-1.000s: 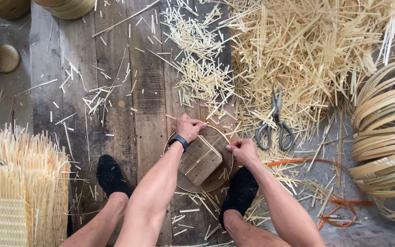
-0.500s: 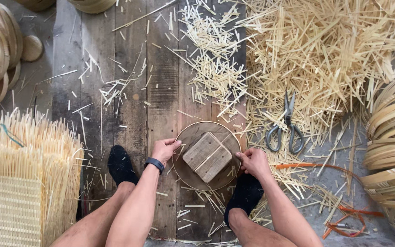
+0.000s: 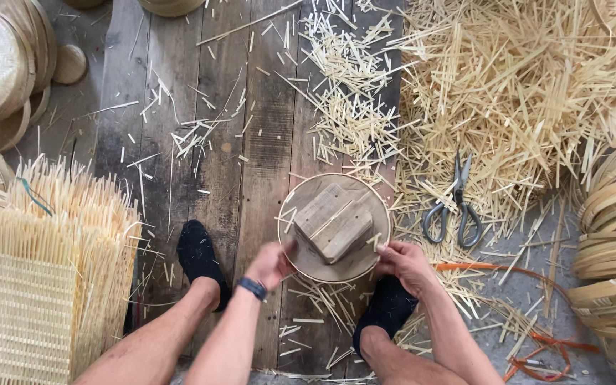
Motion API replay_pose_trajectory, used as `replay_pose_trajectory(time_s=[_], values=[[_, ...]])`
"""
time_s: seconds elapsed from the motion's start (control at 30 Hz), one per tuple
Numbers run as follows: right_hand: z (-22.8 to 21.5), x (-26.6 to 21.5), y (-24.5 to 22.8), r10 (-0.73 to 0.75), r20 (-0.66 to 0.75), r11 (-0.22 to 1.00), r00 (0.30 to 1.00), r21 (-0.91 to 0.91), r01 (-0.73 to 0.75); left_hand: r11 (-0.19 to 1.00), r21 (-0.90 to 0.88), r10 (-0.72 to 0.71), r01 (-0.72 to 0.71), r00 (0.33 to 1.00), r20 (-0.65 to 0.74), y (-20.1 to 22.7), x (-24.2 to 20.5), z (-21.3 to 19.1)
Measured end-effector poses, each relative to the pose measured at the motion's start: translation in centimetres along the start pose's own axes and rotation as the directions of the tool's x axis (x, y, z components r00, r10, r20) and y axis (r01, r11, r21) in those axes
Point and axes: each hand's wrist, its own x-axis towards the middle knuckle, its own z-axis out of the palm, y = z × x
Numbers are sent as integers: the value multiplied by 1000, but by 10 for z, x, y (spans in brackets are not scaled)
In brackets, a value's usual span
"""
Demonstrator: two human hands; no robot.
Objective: The person weaves thin bamboo strips around a circular frame and trims the edges with shears to form a round basket.
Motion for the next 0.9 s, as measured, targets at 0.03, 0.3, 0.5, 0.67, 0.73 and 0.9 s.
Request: replay_pose_trajectory(time_s=[0.03,0.3,0.5,0.67,0.73,0.9], values=[[3,2,2,39,-12,997,999,-71,-39,999,-23,-27,27,1000,8,-17,-6,3],[22,13,27,-11,-243,988,970,-150,-26,982,154,122,-109,989,-79,-50,14,12],[28,-2,5,-52,-105,996,993,69,59,975,-220,42,-16,993,113,-73,-8,32],[45,2,17,-116,-212,991,970,-84,101,983,-166,76,-74,997,10,-98,5,40],[44,4,20,-102,-212,992,972,-96,83,985,-159,71,-71,997,-6,-92,6,44],[38,1,0,-181,-171,952,969,-278,128,965,138,217,-222,975,50,-24,-40,34]])
